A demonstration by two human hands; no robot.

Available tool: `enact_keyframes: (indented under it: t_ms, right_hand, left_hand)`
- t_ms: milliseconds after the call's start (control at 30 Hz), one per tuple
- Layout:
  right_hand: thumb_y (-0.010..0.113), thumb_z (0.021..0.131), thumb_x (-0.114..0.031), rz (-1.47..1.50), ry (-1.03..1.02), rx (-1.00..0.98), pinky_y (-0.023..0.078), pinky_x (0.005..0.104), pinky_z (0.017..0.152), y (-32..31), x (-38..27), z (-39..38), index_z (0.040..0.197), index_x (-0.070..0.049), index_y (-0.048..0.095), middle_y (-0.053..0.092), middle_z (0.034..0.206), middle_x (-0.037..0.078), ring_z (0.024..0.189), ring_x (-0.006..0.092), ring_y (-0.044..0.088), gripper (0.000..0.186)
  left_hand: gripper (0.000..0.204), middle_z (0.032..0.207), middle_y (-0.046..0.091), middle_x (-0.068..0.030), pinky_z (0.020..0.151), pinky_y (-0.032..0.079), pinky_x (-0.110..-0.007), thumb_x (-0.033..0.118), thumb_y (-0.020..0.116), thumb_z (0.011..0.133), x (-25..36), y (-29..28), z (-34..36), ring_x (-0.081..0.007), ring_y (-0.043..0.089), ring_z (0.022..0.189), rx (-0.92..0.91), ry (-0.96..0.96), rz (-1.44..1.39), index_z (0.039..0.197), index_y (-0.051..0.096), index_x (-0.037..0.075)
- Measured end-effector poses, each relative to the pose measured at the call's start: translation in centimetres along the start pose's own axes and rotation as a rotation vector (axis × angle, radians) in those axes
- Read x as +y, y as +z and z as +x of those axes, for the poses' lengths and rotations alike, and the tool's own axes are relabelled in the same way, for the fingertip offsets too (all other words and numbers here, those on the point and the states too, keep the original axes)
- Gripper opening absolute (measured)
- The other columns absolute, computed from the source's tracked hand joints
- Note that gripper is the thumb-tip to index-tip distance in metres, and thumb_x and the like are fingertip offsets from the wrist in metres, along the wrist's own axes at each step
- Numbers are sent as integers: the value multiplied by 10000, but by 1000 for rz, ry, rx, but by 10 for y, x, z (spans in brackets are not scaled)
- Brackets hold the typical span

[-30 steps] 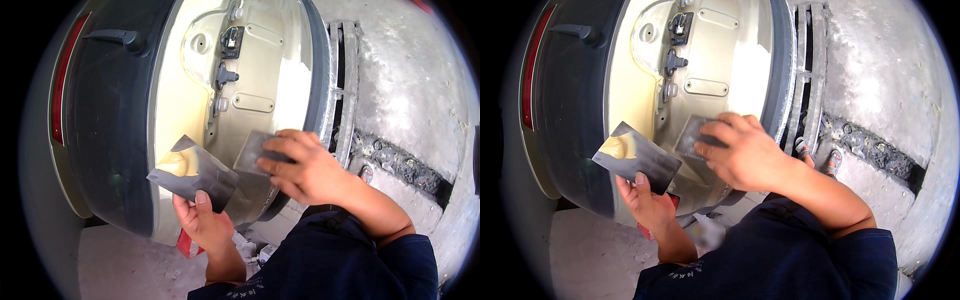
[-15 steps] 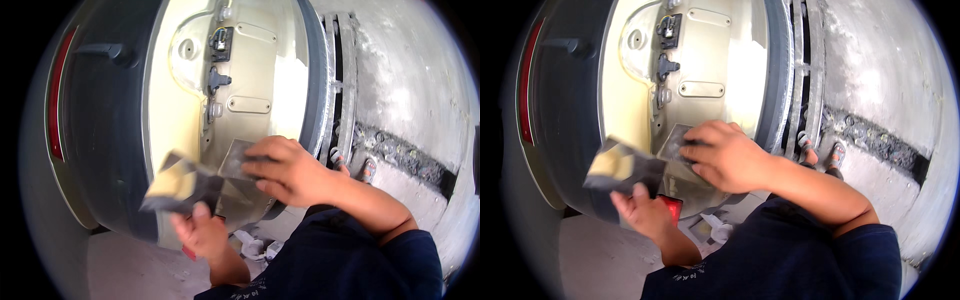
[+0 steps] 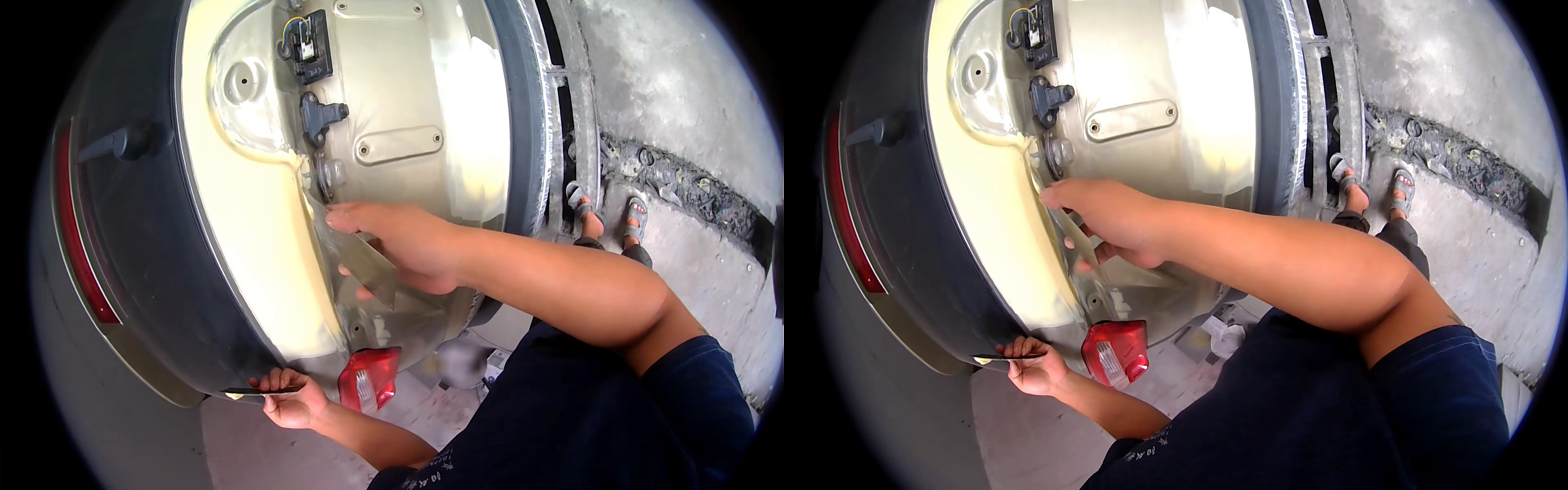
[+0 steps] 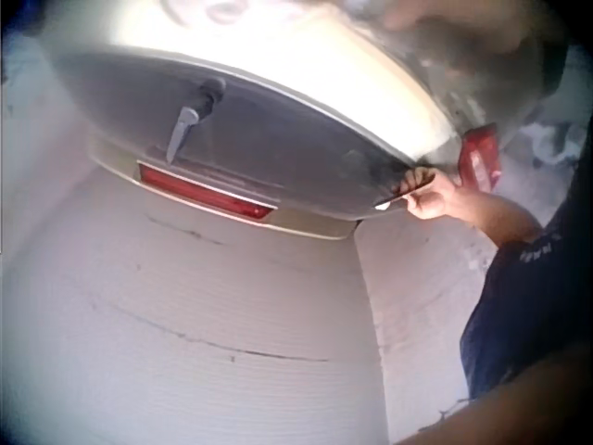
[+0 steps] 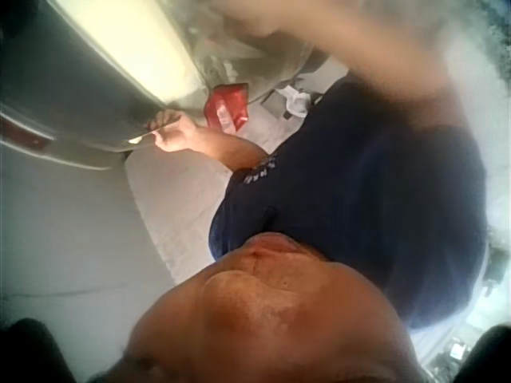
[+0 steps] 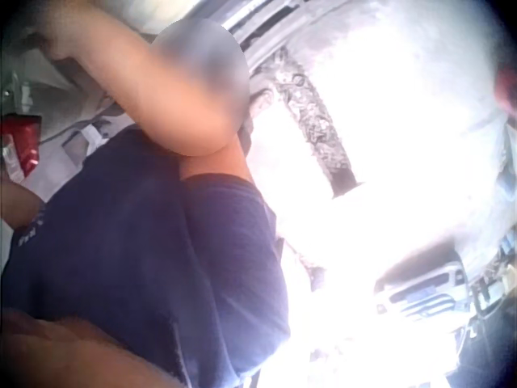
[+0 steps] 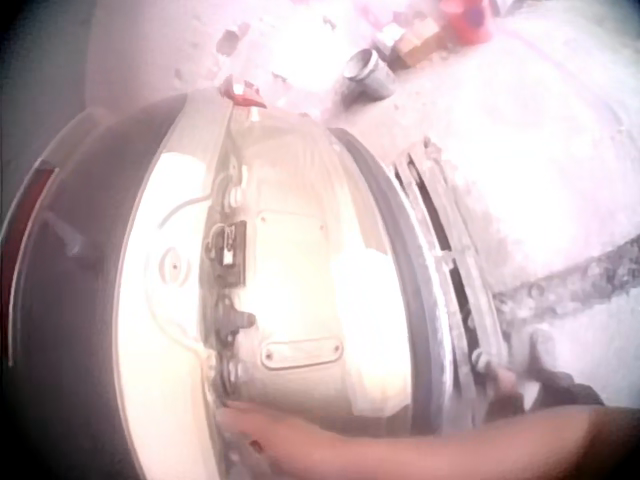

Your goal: The person scoops a yellow paste from a can onto a metal mixing card and mixes it with a hardener from a tube. They then use a spreader to apply the filler to the rear bumper of a car, smoothing the surface over a damaged area.

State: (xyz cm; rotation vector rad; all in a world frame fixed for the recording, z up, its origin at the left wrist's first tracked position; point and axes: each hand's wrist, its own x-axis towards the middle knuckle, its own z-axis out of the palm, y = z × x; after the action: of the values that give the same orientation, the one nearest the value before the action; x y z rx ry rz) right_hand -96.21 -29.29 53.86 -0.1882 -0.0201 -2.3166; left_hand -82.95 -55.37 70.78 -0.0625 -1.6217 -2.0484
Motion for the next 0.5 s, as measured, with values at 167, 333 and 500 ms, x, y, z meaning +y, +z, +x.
enact_keyframes:
  t_ms: [167, 333, 500]
  right_hand:
    - [521, 919, -390, -59, -53, 49, 491, 340, 740, 19, 5, 9, 1357, -109, 413, 485, 1180, 20, 964, 172, 473, 532]
    - [515, 923, -398, -177, -40, 107, 498, 322, 724, 30, 1, 5, 1418, -84, 346, 494, 1190, 42, 956, 175, 472, 611]
    - [475, 902, -411, -41, -47, 98, 495, 332, 685, 13, -1, -2, 1189, -53, 518, 497, 1102, 31, 901, 156, 465, 461]
  left_hand:
    - [362, 853, 503, -9, 646, 395, -219, 39, 565, 769, 2, -12, 5, -111, 436, 736, -23, 10, 18, 1125, 532, -12]
    - [365, 864, 515, -16, 661, 406, -216, 25, 574, 766, -2, -13, 7, -114, 449, 752, -80, 4, 21, 1123, 525, -31]
    - [340, 862, 522, -25, 704, 419, -223, -15, 581, 765, -2, -12, 4, -123, 459, 760, -98, -9, -24, 1099, 533, -54]
